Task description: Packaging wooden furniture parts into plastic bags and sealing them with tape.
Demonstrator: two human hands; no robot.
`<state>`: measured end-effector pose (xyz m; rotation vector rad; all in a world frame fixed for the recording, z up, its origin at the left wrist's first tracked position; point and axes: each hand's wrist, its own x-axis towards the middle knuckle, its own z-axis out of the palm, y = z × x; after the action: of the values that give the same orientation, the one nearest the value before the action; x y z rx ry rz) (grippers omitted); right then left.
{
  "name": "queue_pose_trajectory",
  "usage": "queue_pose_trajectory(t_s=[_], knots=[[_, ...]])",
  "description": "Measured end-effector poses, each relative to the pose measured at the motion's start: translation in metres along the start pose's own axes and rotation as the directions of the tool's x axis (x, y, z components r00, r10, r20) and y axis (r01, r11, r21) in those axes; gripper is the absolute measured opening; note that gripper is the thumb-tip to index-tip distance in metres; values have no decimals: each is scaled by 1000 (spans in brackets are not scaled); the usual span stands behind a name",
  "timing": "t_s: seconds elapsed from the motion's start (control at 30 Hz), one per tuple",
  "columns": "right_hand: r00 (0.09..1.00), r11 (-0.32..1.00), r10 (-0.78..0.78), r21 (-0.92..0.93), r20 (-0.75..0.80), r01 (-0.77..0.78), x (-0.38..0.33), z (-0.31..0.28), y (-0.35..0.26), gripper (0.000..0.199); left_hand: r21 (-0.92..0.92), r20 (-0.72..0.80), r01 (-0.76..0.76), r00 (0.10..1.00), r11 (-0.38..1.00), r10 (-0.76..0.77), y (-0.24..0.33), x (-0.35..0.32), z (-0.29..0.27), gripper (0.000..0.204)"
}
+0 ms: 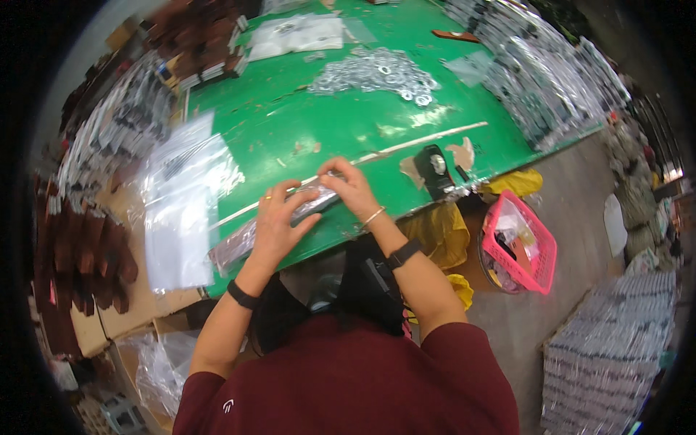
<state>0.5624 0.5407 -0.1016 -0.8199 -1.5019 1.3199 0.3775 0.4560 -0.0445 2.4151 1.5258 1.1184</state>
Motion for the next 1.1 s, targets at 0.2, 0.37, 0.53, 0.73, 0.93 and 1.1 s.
queue_pose_trajectory(t_s=[0.2,0.37,0.53,0.73,0.93,1.1], knots=[[985,999,-27,-34,-171,21,-33,-32,-51,27,8,70,42,997,999,-42,-2,-2,4,36],[828,555,-340,-806,-446,-206,-92,-144,-68,46,-29,66,-1,998,1000,3,15,11,24,34],[885,457,-199,-839,-420,-295,-102,-167,-48,53,-106,74,-73,994,992,81,47,35,67,31],[894,427,-239,-867,-380,-255,-96,-160,-63,57,-125,98,-92,990,988,104,67,54,90,32],[889,330,-316,-917,-331,-224,-86,-153,-60,53,-112,109,-80,990,990,92,69,55,93,33],[830,589,-239,-754,-505,-289,-78,-166,-41,44,-99,117,-78,989,992,89,71,55,93,32]])
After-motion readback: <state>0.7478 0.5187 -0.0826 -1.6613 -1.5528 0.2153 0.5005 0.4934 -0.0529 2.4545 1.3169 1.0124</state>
